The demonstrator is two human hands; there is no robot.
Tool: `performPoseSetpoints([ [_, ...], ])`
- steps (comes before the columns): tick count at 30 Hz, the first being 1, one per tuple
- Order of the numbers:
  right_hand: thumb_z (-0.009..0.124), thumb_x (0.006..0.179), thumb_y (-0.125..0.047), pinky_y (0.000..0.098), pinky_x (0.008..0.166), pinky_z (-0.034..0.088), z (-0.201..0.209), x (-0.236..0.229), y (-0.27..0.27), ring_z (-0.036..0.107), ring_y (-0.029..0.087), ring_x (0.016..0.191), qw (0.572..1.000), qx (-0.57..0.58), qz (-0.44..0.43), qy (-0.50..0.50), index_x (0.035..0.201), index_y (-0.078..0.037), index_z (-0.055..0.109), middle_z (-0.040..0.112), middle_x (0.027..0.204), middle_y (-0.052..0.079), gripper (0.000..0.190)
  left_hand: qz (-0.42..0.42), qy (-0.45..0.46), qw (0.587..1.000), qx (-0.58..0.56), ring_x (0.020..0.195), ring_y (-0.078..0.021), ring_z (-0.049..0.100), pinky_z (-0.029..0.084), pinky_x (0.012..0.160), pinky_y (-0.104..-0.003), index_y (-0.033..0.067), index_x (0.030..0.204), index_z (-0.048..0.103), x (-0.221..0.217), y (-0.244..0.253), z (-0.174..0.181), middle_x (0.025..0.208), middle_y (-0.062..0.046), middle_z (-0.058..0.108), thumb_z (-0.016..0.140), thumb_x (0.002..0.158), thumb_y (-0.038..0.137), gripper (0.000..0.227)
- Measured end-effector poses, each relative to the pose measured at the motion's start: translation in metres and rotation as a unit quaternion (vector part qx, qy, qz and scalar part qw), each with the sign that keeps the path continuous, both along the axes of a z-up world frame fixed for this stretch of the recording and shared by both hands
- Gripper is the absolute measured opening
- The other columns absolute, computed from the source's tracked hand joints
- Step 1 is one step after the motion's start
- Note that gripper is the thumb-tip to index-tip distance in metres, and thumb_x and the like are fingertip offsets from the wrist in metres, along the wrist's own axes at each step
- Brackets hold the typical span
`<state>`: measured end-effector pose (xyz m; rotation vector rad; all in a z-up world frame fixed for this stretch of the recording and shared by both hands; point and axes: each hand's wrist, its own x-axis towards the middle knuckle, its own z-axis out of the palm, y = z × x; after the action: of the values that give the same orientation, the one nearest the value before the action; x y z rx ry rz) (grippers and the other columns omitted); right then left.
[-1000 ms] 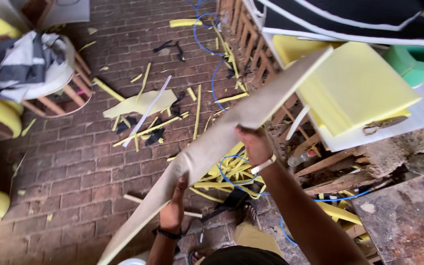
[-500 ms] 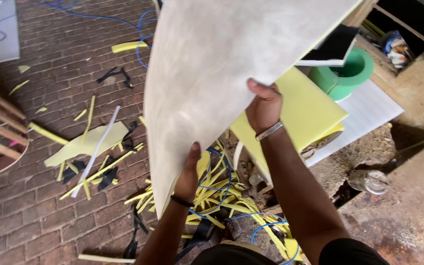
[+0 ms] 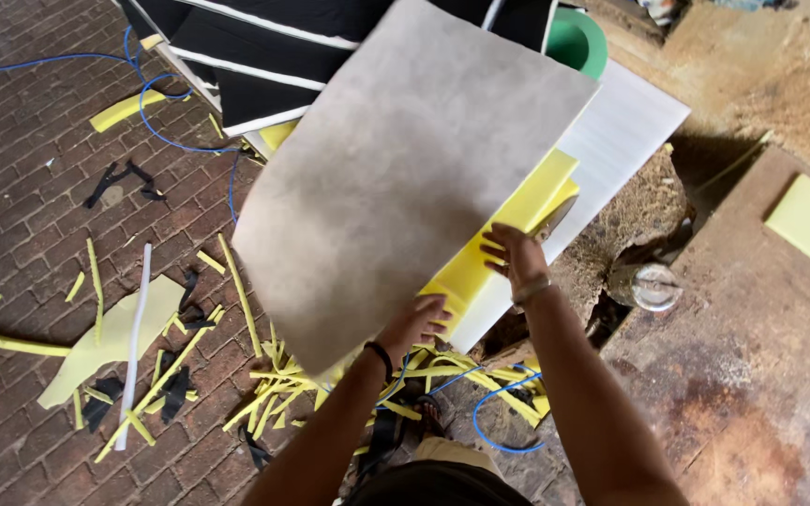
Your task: The person places a gray fabric sheet on a yellow foam sheet, trims the foam with a straight metal blade, sprays adhesive on the foam using a spray gun, and presses the fabric onto the foam. The person repeats this process with a second fabric and foam pair, smoothing the surfaces and stacking the finished laminated pieces.
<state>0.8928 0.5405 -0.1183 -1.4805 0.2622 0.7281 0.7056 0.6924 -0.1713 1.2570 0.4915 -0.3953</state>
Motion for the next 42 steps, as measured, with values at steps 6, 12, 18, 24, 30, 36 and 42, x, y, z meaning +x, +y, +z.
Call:
performPoseSetpoints([
  [6, 0.057, 0.098, -0.028, 0.0402, 0.092, 0.054, -0.057, -0.079, -0.066, 0.073, 0.023, 0.101, 0.999, 0.001, -0.033, 0.04, 0.12, -0.005, 0.07, 0.077, 0.115, 0.01, 0.034, -0.027, 0.057, 0.998, -0.002, 0.099, -0.0163, 0.067, 0.05, 0.081, -0.032, 0.0111, 0.137, 0.061, -0.051, -0.013, -0.035, 0.114, -0.003, 0.074, 0.055, 0.098, 0.032, 0.045],
  [12, 0.065, 0.098, -0.023, 0.0343, 0.076, 0.055, -0.057, -0.143, -0.133, 0.072, 0.019, 0.086, 0.984, 0.022, -0.173, 0.041, 0.11, -0.004, 0.073, 0.077, 0.099, 0.008, 0.024, -0.056, 0.037, 0.997, -0.042, 0.097, -0.0142, 0.069, 0.052, 0.081, -0.031, 0.0109, 0.137, 0.062, -0.09, 0.006, -0.032, 0.115, -0.003, 0.074, 0.053, 0.098, 0.03, 0.043],
  [18, 0.067, 0.095, -0.02, 0.0305, 0.07, 0.054, -0.026, -0.217, -0.195, 0.072, 0.016, 0.085, 0.947, 0.009, -0.32, -0.01, 0.108, -0.007, 0.073, 0.077, 0.099, 0.004, 0.019, -0.091, 0.022, 0.995, -0.022, 0.098, -0.0146, 0.071, 0.053, 0.085, -0.032, 0.0138, 0.133, 0.064, -0.104, 0.009, -0.022, 0.113, -0.004, 0.075, 0.053, 0.1, 0.034, 0.04],
  [24, 0.067, 0.095, -0.018, 0.0336, 0.072, 0.056, -0.005, -0.328, -0.262, 0.072, 0.019, 0.083, 0.909, 0.024, -0.414, -0.026, 0.108, -0.004, 0.074, 0.077, 0.097, 0.008, 0.02, -0.169, 0.038, 0.982, -0.075, 0.094, -0.0149, 0.072, 0.051, 0.081, -0.031, 0.013, 0.128, 0.066, -0.117, -0.056, -0.05, 0.109, -0.004, 0.076, 0.053, 0.101, 0.033, 0.035],
  [30, 0.065, 0.098, -0.019, 0.0343, 0.075, 0.056, 0.012, -0.436, -0.352, 0.072, 0.018, 0.084, 0.824, 0.013, -0.563, -0.059, 0.109, -0.006, 0.071, 0.075, 0.098, 0.006, 0.018, -0.298, 0.046, 0.95, -0.076, 0.085, -0.0127, 0.07, 0.051, 0.072, -0.03, 0.0116, 0.124, 0.069, -0.132, -0.166, -0.048, 0.103, -0.003, 0.076, 0.055, 0.101, 0.031, 0.034],
  [36, 0.064, 0.097, -0.02, 0.0346, 0.076, 0.057, -0.006, -0.492, -0.432, 0.071, 0.017, 0.083, 0.773, 0.031, -0.632, -0.043, 0.108, -0.007, 0.071, 0.075, 0.096, 0.005, 0.018, -0.423, 0.008, 0.906, -0.023, 0.085, -0.0086, 0.071, 0.053, 0.074, -0.028, 0.0135, 0.123, 0.071, -0.136, -0.304, -0.027, 0.102, 0.0, 0.076, 0.059, 0.1, 0.032, 0.032],
  [42, 0.064, 0.096, -0.02, 0.0351, 0.074, 0.057, -0.02, -0.551, -0.558, 0.071, 0.018, 0.08, 0.748, 0.032, -0.662, -0.034, 0.107, -0.007, 0.071, 0.074, 0.093, 0.005, 0.019, -0.442, 0.026, 0.896, -0.039, 0.083, -0.0091, 0.07, 0.052, 0.072, -0.027, 0.0153, 0.12, 0.071, -0.16, -0.444, -0.038, 0.101, 0.001, 0.077, 0.059, 0.098, 0.031, 0.03],
])
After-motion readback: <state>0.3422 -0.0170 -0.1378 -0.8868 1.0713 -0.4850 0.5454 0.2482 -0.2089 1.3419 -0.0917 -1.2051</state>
